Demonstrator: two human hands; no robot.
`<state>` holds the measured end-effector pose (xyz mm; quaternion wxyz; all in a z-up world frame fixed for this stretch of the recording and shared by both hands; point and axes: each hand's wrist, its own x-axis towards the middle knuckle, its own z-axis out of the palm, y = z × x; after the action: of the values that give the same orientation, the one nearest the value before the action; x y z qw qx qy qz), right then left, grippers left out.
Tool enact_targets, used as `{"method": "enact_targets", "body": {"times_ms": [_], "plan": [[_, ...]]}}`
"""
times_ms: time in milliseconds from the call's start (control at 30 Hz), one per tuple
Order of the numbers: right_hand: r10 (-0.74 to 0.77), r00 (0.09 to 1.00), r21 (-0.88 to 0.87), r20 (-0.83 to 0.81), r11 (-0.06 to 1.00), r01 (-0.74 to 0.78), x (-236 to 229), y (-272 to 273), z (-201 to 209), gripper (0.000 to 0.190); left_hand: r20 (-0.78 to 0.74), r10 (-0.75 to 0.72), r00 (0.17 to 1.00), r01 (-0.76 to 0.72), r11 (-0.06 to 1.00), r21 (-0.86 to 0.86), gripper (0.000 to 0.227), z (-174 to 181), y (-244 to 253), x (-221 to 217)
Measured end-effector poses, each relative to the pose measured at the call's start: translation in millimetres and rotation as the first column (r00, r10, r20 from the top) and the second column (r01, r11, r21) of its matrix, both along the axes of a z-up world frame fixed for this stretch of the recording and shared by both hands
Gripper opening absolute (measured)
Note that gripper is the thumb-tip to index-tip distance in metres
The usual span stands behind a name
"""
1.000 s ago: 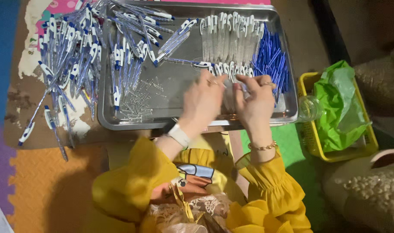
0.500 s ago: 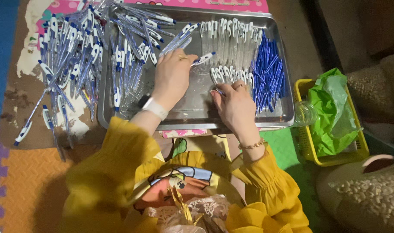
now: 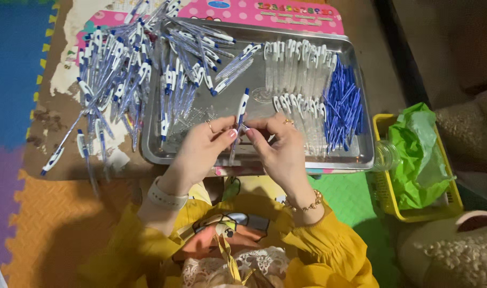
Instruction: The person is assembling pens by hand, inserting blue ink cartridges into white and blue pen barrels and snapping on the caps.
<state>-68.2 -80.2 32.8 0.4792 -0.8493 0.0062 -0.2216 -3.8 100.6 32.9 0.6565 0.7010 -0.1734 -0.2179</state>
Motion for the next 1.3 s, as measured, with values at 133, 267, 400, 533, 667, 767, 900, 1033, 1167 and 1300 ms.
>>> {"method": "enact_targets", "body": {"times_ms": [133,267,400,533,667,767,900,1033,1167,1300], "plan": [[0.008,1.0,0.001,0.007,1.0,-0.008,2,6,0,0.011,-0.033,0.021,0.999,-0.021,1.0,0.009,0.041,4,12,-10],[0.025,1.0,0.021,0.007,0.999,-0.025,9,16,0,0.012,0.05,0.061,0.997,-0.057,0.996,-0.071,0.038,-28,20,4],[0.038,0.999,0.064,0.005,0.997,-0.038,11,25,4,0.011,0.097,0.079,0.992,-0.075,0.996,-0.046,0.036,-23,33,0],[0.036,0.999,0.063,-0.016,0.997,-0.035,14,30,0,0.011,0.094,0.094,0.991,-0.089,0.994,-0.061,0.037,-12,35,-3],[0.037,0.999,0.059,-0.018,0.998,-0.036,17,31,-2,0.01,0.171,0.109,0.979,-0.109,0.994,-0.007,0.036,-24,34,0],[0.043,0.998,0.044,-0.04,0.998,-0.041,19,30,-5,0.009,0.195,0.127,0.973,-0.133,0.991,0.022,0.035,-30,33,-3],[0.042,0.998,-0.008,-0.049,0.999,-0.042,21,28,-6,0.007,0.274,0.162,0.948,-0.189,0.979,0.075,0.035,-33,33,-7],[0.029,0.999,-0.033,-0.026,0.999,-0.03,23,31,-8,0.007,0.344,0.178,0.922,-0.232,0.965,0.122,0.034,-17,29,-15],[-0.071,0.994,-0.2,0.083,0.976,0.086,23,41,-20,0.006,0.402,0.253,0.88,-0.317,0.943,0.101,0.035,-19,17,-20],[-0.157,0.958,-0.255,0.242,0.942,0.219,20,51,-34,0.008,0.376,0.308,0.874,-0.35,0.936,0.045,0.038,-28,10,-23]]}}
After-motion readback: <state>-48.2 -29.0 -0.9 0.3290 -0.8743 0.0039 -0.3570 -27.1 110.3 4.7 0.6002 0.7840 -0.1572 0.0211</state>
